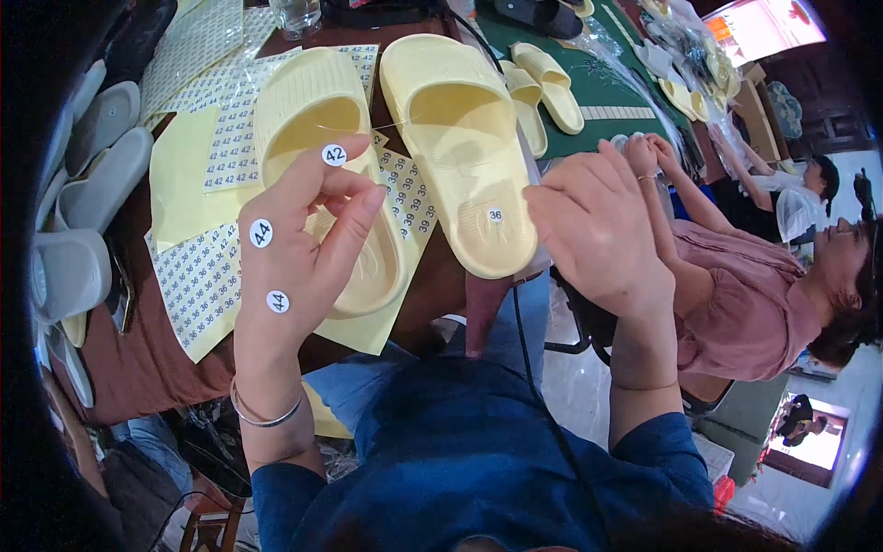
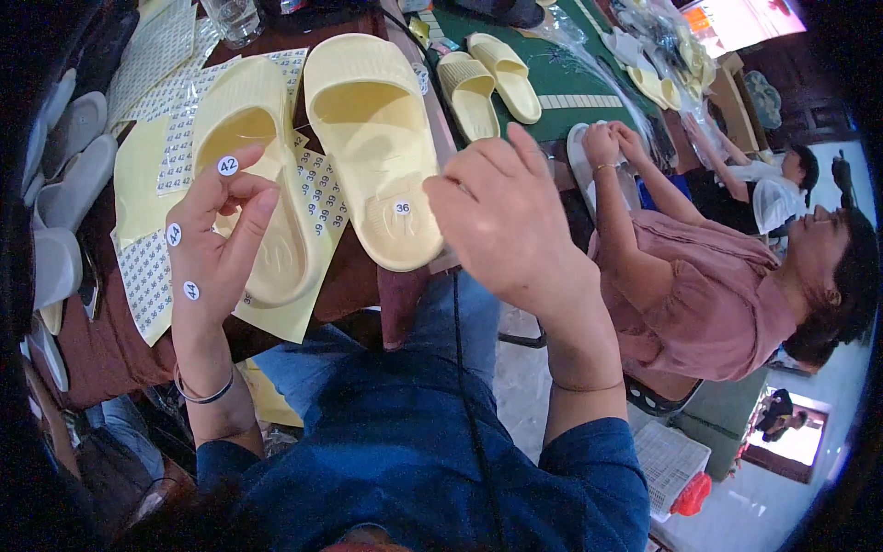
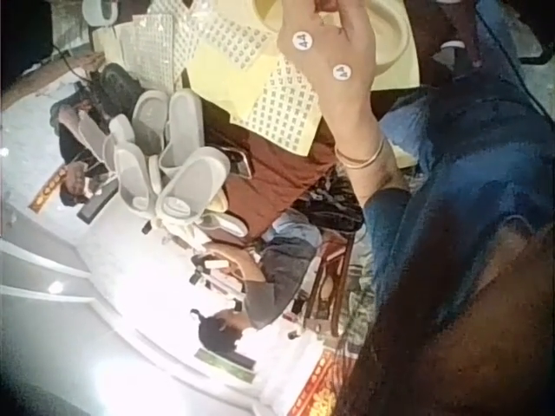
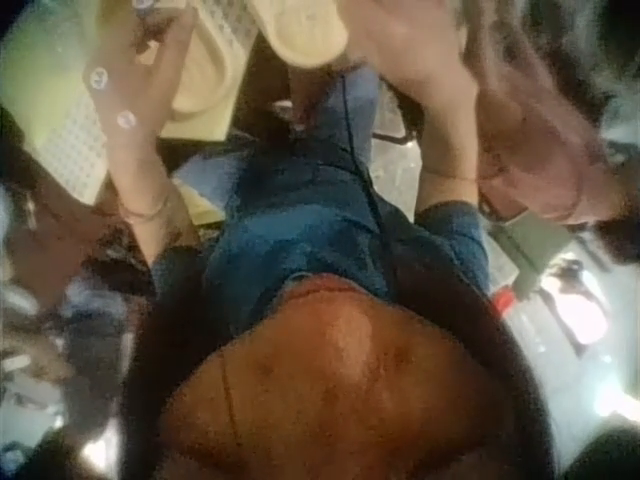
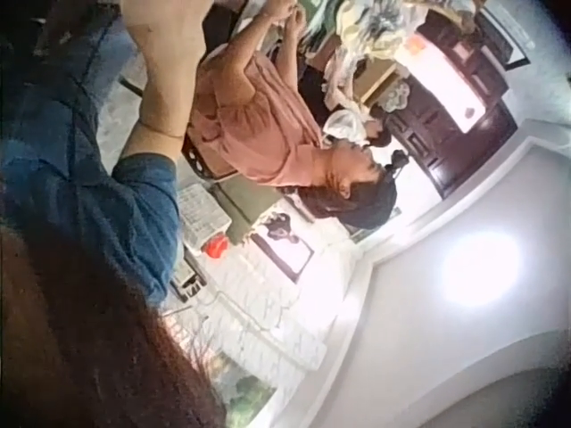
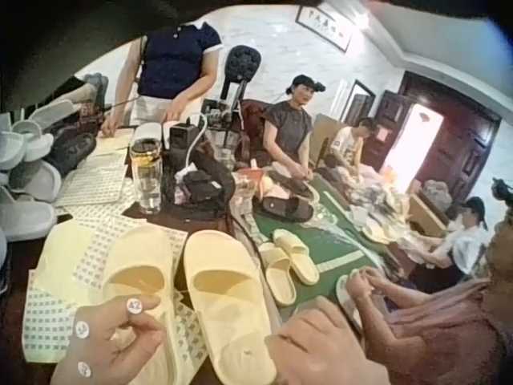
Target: The recorder is applying numerical size stickers to the footbeds of several pairs of slippers.
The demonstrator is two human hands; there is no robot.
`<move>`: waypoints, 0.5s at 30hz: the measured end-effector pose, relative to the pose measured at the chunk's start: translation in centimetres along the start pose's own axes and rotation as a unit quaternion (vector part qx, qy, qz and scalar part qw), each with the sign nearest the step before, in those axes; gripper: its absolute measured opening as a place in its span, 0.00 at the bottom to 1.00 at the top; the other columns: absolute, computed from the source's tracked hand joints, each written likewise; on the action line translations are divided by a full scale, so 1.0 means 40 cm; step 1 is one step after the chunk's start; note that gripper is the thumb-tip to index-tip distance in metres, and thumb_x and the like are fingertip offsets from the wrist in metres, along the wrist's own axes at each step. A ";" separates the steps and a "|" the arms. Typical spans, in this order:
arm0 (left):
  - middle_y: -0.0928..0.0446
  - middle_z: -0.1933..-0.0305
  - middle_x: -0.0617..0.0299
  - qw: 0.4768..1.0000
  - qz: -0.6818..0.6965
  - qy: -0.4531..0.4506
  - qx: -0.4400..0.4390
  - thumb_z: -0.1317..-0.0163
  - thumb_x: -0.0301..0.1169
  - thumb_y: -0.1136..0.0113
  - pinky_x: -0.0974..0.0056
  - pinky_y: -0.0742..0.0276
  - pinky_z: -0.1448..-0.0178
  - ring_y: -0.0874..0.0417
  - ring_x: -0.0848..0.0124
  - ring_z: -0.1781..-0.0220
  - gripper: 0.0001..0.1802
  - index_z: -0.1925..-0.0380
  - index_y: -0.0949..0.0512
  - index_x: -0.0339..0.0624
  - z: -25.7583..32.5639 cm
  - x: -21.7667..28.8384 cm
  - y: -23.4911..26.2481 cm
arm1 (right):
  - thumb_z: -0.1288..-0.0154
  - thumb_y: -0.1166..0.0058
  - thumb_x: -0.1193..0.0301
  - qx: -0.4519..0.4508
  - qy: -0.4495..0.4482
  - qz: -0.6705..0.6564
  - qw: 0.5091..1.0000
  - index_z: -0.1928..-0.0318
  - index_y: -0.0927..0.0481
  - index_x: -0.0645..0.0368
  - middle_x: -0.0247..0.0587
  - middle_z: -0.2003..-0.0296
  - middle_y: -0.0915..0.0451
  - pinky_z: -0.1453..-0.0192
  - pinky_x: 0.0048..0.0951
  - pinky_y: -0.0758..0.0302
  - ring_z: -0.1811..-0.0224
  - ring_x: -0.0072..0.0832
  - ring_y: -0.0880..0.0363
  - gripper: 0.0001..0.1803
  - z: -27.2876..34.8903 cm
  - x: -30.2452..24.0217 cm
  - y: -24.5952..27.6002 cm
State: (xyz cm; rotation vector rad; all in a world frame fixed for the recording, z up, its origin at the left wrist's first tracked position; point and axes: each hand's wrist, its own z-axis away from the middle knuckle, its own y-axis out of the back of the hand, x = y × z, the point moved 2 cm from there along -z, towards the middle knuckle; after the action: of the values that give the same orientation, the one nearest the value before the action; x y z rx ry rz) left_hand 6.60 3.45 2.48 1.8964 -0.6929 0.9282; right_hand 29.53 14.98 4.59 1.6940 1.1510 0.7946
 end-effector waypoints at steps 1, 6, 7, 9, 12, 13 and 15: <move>0.16 0.67 0.57 1.000 -0.002 -0.001 0.000 0.38 0.26 0.35 0.69 0.23 0.59 0.18 0.73 0.68 0.18 0.47 0.21 0.35 0.000 0.001 -0.001 | 0.49 0.44 0.72 -0.008 0.011 -0.023 1.000 0.66 0.19 0.56 0.35 0.67 0.26 0.37 0.47 0.31 0.55 0.34 0.24 0.08 -0.003 -0.002 -0.007; 0.17 0.68 0.57 1.000 0.003 0.002 -0.012 0.38 0.26 0.35 0.69 0.23 0.60 0.18 0.72 0.68 0.18 0.48 0.21 0.34 0.001 -0.008 -0.014 | 0.47 0.38 0.75 -0.070 0.020 -0.044 0.996 0.67 0.18 0.58 0.37 0.66 0.24 0.39 0.44 0.31 0.56 0.36 0.23 0.06 -0.026 -0.014 -0.006; 0.17 0.68 0.57 1.000 0.002 0.002 -0.012 0.38 0.26 0.35 0.69 0.23 0.60 0.18 0.72 0.68 0.18 0.48 0.21 0.34 0.001 -0.006 -0.014 | 0.47 0.38 0.74 -0.089 0.022 -0.047 0.995 0.67 0.18 0.57 0.36 0.66 0.24 0.37 0.44 0.32 0.56 0.36 0.24 0.06 -0.029 -0.018 -0.006; 0.17 0.68 0.56 1.000 0.005 0.015 -0.014 0.38 0.27 0.34 0.68 0.23 0.60 0.18 0.71 0.69 0.18 0.48 0.21 0.34 0.001 -0.003 -0.014 | 0.47 0.38 0.74 -0.097 0.023 -0.044 0.994 0.67 0.18 0.57 0.36 0.66 0.25 0.36 0.44 0.32 0.55 0.35 0.24 0.05 -0.033 -0.024 -0.011; 0.16 0.68 0.57 1.000 0.003 0.015 -0.018 0.38 0.27 0.34 0.68 0.23 0.60 0.18 0.72 0.68 0.19 0.47 0.21 0.33 0.003 -0.005 -0.012 | 0.47 0.38 0.73 -0.119 0.029 -0.037 0.992 0.67 0.18 0.57 0.35 0.65 0.25 0.35 0.45 0.34 0.54 0.35 0.25 0.05 -0.040 -0.027 -0.013; 0.16 0.68 0.57 1.000 0.004 0.015 -0.019 0.38 0.27 0.34 0.68 0.23 0.60 0.18 0.72 0.68 0.19 0.47 0.21 0.33 0.003 -0.005 -0.013 | 0.47 0.38 0.72 -0.132 0.032 -0.033 0.990 0.68 0.19 0.57 0.35 0.65 0.25 0.34 0.45 0.34 0.53 0.35 0.25 0.06 -0.041 -0.027 -0.012; 0.17 0.64 0.59 0.999 0.021 0.035 -0.035 0.37 0.24 0.37 0.67 0.23 0.52 0.18 0.73 0.61 0.18 0.46 0.22 0.36 0.003 -0.007 -0.015 | 0.48 0.38 0.73 -0.134 0.034 -0.029 0.990 0.67 0.19 0.57 0.36 0.65 0.25 0.34 0.46 0.34 0.53 0.35 0.25 0.06 -0.038 -0.021 -0.018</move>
State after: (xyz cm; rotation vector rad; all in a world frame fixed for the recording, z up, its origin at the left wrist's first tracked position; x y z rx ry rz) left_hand 6.95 3.62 1.93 1.7852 -0.7157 0.9792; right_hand 27.65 14.78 4.50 1.4144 1.0811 0.9330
